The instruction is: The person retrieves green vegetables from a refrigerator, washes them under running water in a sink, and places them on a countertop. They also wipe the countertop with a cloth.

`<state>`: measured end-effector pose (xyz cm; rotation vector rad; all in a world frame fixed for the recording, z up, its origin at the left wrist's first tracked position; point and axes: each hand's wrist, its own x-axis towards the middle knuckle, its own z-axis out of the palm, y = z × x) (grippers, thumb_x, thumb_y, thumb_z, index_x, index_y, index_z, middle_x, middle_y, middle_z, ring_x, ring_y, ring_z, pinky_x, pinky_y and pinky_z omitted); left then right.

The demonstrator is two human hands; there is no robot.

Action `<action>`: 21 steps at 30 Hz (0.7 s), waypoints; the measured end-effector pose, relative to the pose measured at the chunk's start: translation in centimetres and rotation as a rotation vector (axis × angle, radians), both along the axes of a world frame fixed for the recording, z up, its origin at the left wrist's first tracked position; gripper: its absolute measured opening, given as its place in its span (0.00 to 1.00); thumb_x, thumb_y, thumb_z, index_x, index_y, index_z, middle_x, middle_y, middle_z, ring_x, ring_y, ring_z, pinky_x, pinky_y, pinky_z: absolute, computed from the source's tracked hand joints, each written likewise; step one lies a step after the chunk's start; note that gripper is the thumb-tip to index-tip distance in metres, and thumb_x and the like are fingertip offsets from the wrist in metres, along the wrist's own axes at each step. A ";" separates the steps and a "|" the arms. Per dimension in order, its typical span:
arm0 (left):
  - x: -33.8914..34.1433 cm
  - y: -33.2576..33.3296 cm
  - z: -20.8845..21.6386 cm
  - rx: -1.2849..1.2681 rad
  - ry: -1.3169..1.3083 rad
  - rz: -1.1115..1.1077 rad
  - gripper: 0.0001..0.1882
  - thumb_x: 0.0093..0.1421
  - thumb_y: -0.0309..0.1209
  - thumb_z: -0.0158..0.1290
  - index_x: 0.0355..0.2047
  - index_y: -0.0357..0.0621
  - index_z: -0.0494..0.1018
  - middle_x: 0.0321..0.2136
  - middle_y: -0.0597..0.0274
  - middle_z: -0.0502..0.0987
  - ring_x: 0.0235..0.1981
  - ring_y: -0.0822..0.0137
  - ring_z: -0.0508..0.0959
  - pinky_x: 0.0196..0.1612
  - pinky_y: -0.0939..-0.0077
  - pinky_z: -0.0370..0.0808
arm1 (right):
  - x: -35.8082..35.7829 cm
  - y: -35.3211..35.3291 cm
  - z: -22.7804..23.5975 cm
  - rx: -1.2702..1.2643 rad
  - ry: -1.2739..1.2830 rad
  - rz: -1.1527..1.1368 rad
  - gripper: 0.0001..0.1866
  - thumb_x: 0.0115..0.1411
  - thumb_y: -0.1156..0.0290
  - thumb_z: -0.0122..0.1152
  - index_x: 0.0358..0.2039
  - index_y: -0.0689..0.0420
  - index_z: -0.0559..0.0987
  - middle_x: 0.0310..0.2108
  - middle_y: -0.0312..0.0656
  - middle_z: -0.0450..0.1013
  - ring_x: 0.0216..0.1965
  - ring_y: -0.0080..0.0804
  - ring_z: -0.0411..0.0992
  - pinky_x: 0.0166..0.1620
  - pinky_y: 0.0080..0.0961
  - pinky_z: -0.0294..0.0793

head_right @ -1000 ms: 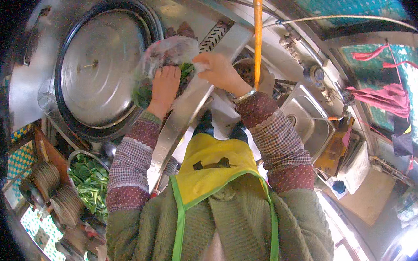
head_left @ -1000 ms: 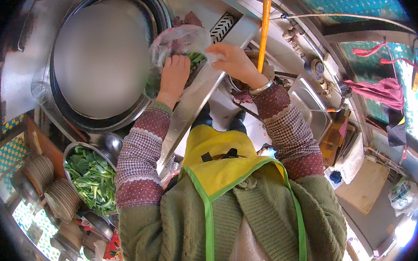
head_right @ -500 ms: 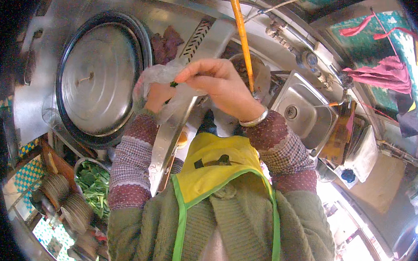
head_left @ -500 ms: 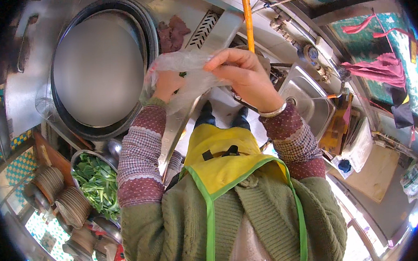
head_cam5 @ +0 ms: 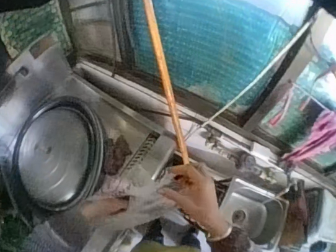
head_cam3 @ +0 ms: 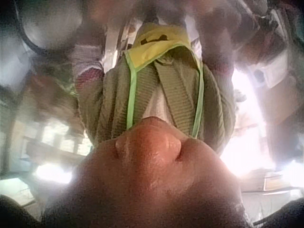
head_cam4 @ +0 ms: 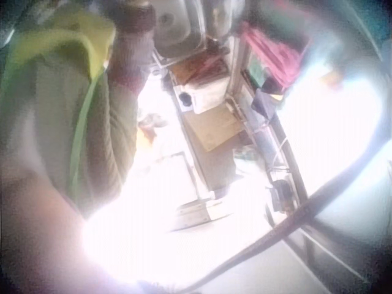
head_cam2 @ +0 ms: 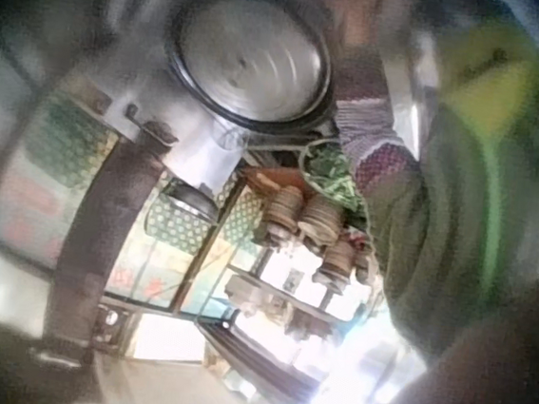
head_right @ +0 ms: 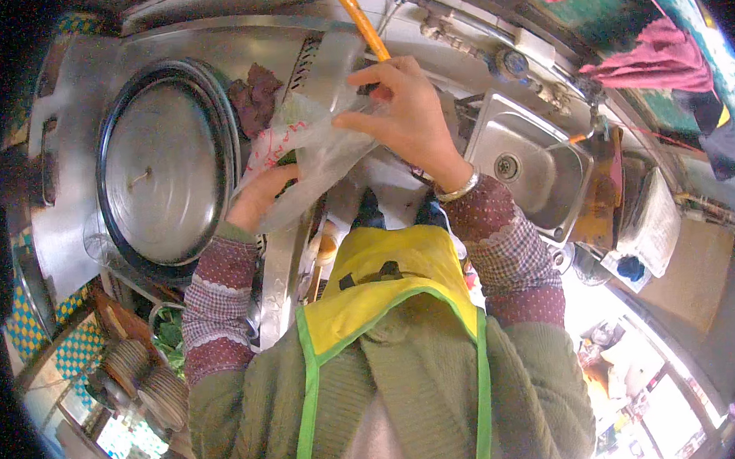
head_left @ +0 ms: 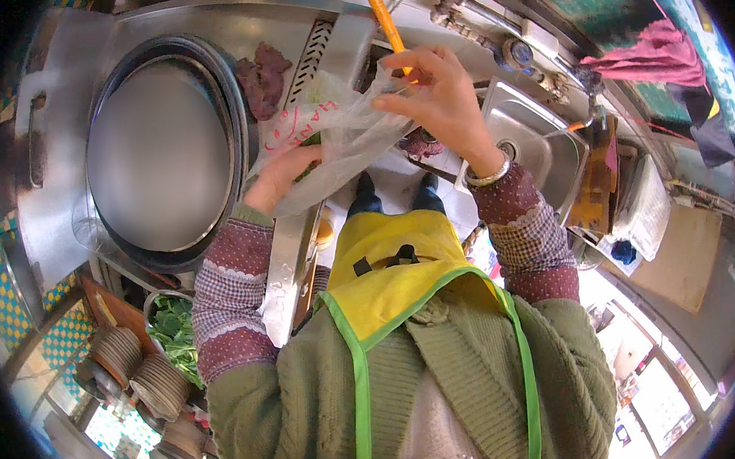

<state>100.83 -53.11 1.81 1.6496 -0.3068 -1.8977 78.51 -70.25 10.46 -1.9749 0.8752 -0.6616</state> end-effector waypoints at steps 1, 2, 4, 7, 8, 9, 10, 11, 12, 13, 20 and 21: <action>-1.0 -0.4 -0.1 -0.058 -0.054 -0.008 0.18 0.60 0.33 0.58 0.49 0.40 0.79 0.39 0.66 0.82 0.38 0.71 0.79 0.40 0.75 0.76 | -0.3 0.0 -0.2 -0.059 0.003 0.011 0.29 0.47 0.66 0.79 0.51 0.52 0.81 0.42 0.37 0.71 0.40 0.29 0.73 0.43 0.26 0.76; -1.9 -0.5 -0.1 -0.118 -0.108 -0.015 0.19 0.60 0.33 0.59 0.50 0.40 0.79 0.40 0.66 0.82 0.39 0.71 0.79 0.41 0.75 0.76 | -0.6 0.1 -0.5 -0.091 0.052 0.024 0.29 0.46 0.65 0.80 0.50 0.52 0.81 0.45 0.42 0.71 0.40 0.32 0.75 0.44 0.29 0.77; -3.5 -0.9 0.0 -0.166 -0.154 -0.038 0.20 0.59 0.33 0.60 0.51 0.40 0.78 0.41 0.66 0.82 0.41 0.71 0.79 0.43 0.74 0.76 | -1.5 0.0 -1.2 -0.133 0.126 0.104 0.31 0.44 0.59 0.79 0.50 0.50 0.80 0.46 0.42 0.73 0.42 0.37 0.76 0.44 0.31 0.77; -5.4 -1.4 0.4 -0.231 -0.224 -0.159 0.24 0.57 0.33 0.62 0.54 0.39 0.76 0.45 0.65 0.81 0.45 0.70 0.78 0.50 0.73 0.74 | -3.3 -0.6 -2.9 -0.012 0.180 0.208 0.23 0.48 0.60 0.75 0.44 0.53 0.82 0.37 0.43 0.78 0.37 0.39 0.78 0.40 0.31 0.77; -5.9 -1.5 0.5 -0.322 -0.303 -0.245 0.27 0.57 0.32 0.63 0.56 0.39 0.73 0.47 0.64 0.80 0.47 0.69 0.77 0.52 0.73 0.73 | -3.9 -0.9 -3.6 0.070 0.171 0.192 0.21 0.50 0.64 0.74 0.44 0.56 0.81 0.33 0.43 0.77 0.34 0.37 0.78 0.39 0.30 0.77; -6.3 -1.7 0.6 -0.461 -0.388 -0.316 0.30 0.56 0.31 0.64 0.59 0.39 0.71 0.49 0.63 0.79 0.49 0.69 0.76 0.55 0.73 0.72 | -4.5 -1.2 -4.5 0.154 0.169 0.185 0.19 0.51 0.68 0.73 0.43 0.58 0.81 0.30 0.44 0.77 0.31 0.34 0.77 0.37 0.29 0.76; -6.9 -1.8 0.6 -0.448 -0.303 -0.307 0.29 0.56 0.32 0.64 0.58 0.39 0.72 0.50 0.63 0.79 0.50 0.69 0.76 0.56 0.72 0.71 | -5.2 -1.7 -5.4 0.076 0.131 0.100 0.13 0.55 0.70 0.69 0.40 0.60 0.81 0.25 0.46 0.75 0.28 0.33 0.77 0.33 0.30 0.75; -7.3 -1.7 0.6 -0.478 -0.224 -0.285 0.29 0.57 0.32 0.64 0.58 0.39 0.72 0.50 0.63 0.79 0.51 0.69 0.75 0.57 0.72 0.71 | -6.0 -2.0 -6.5 0.059 0.153 0.001 0.12 0.56 0.70 0.68 0.39 0.60 0.81 0.25 0.47 0.75 0.28 0.34 0.77 0.33 0.30 0.75; -7.7 -1.7 0.5 -0.522 -0.153 -0.285 0.29 0.57 0.33 0.64 0.58 0.38 0.72 0.50 0.62 0.78 0.52 0.69 0.75 0.58 0.72 0.70 | -6.9 -2.5 -7.6 0.038 0.174 -0.099 0.11 0.57 0.70 0.67 0.39 0.60 0.81 0.26 0.47 0.75 0.28 0.35 0.77 0.33 0.31 0.75; -8.0 -1.4 0.5 -0.488 -0.219 -0.359 0.27 0.58 0.33 0.63 0.57 0.38 0.73 0.49 0.62 0.79 0.51 0.69 0.75 0.57 0.72 0.70 | -7.8 -2.9 -8.8 -0.012 0.153 -0.179 0.11 0.57 0.70 0.66 0.39 0.59 0.81 0.26 0.48 0.76 0.28 0.36 0.77 0.33 0.31 0.74; -7.0 0.3 0.4 -0.488 -0.136 -0.019 0.08 0.64 0.30 0.56 0.37 0.37 0.75 0.31 0.64 0.77 0.40 0.68 0.78 0.51 0.67 0.73 | -15.1 -1.5 -17.6 -0.027 0.479 -0.305 0.14 0.59 0.61 0.64 0.37 0.58 0.79 0.29 0.51 0.78 0.33 0.53 0.78 0.35 0.41 0.75; -6.8 -0.1 0.3 -0.500 -0.071 0.130 0.06 0.65 0.29 0.54 0.34 0.38 0.74 0.28 0.64 0.76 0.37 0.67 0.78 0.50 0.66 0.74 | -16.0 -1.0 -18.5 0.028 0.529 -0.313 0.14 0.59 0.60 0.64 0.37 0.58 0.78 0.29 0.51 0.78 0.33 0.53 0.78 0.35 0.42 0.75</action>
